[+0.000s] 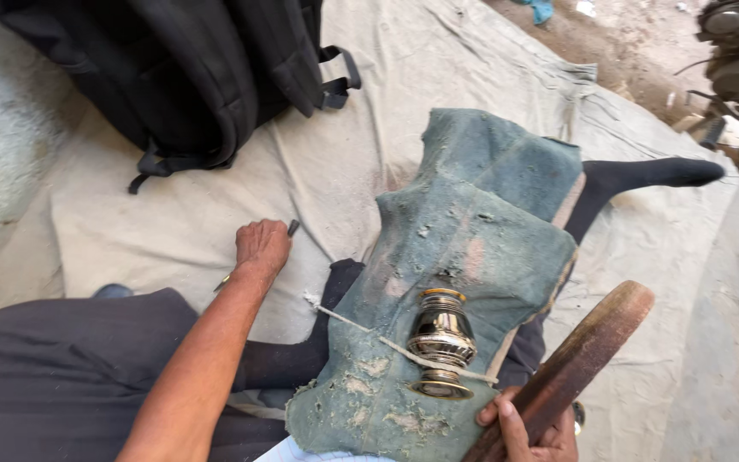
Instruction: The person sits on the ground with a padded cushion on their lap and repeatedly strikes a punch with a wooden mallet against brass lamp bases to shape the metal, repositioning each base by hand and setting worked pieces aside.
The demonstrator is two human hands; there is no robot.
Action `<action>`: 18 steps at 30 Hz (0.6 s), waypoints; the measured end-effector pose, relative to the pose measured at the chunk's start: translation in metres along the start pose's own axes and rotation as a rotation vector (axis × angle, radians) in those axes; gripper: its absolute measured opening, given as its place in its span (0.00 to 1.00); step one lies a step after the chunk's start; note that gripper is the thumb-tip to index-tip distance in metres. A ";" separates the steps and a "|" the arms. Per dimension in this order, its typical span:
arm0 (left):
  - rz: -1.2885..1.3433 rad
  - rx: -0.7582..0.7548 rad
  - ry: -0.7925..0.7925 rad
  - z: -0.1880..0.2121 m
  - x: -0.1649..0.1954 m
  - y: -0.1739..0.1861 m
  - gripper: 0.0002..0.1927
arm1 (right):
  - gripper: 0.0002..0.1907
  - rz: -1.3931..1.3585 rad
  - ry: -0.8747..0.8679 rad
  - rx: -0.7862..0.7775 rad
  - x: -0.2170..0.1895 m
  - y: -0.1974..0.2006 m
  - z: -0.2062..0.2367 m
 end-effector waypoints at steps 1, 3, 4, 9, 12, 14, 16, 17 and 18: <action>0.003 -0.035 0.021 -0.003 0.003 -0.004 0.12 | 0.11 -0.044 0.063 0.024 -0.005 -0.004 0.003; 0.000 -0.024 0.006 -0.006 0.009 -0.005 0.10 | 0.12 -0.132 0.191 0.072 -0.012 -0.012 0.011; -0.009 0.027 -0.032 -0.006 0.013 -0.002 0.08 | 0.13 -0.124 0.154 0.107 -0.010 -0.015 0.012; 0.392 0.223 -0.037 0.002 0.023 0.013 0.12 | 0.17 -0.184 0.076 0.133 0.000 -0.024 0.009; 0.854 0.334 0.035 0.011 0.036 0.017 0.13 | 0.26 -0.222 0.006 0.085 0.007 -0.014 -0.010; 1.197 0.367 -0.027 0.018 0.057 0.016 0.13 | 0.35 -0.596 -0.063 -0.224 0.012 -0.010 -0.025; 1.286 0.343 -0.003 0.029 0.079 0.015 0.11 | 0.43 -0.750 -0.156 -0.375 0.020 0.001 -0.032; 1.324 0.332 0.011 0.035 0.089 0.015 0.11 | 0.43 -0.711 -0.202 -0.354 0.028 0.006 -0.034; 1.239 0.330 -0.082 0.043 0.101 0.022 0.10 | 0.42 -0.660 -0.237 -0.314 0.036 0.011 -0.034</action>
Point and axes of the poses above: each hand's wrist, its own z-axis away from the middle knuckle, its own y-axis out of the back of the hand, x = y × z, the point moved 6 cm from there along -z, towards the middle knuckle, and after that the axes turned 15 degrees about -y, right-handed, at the moved point
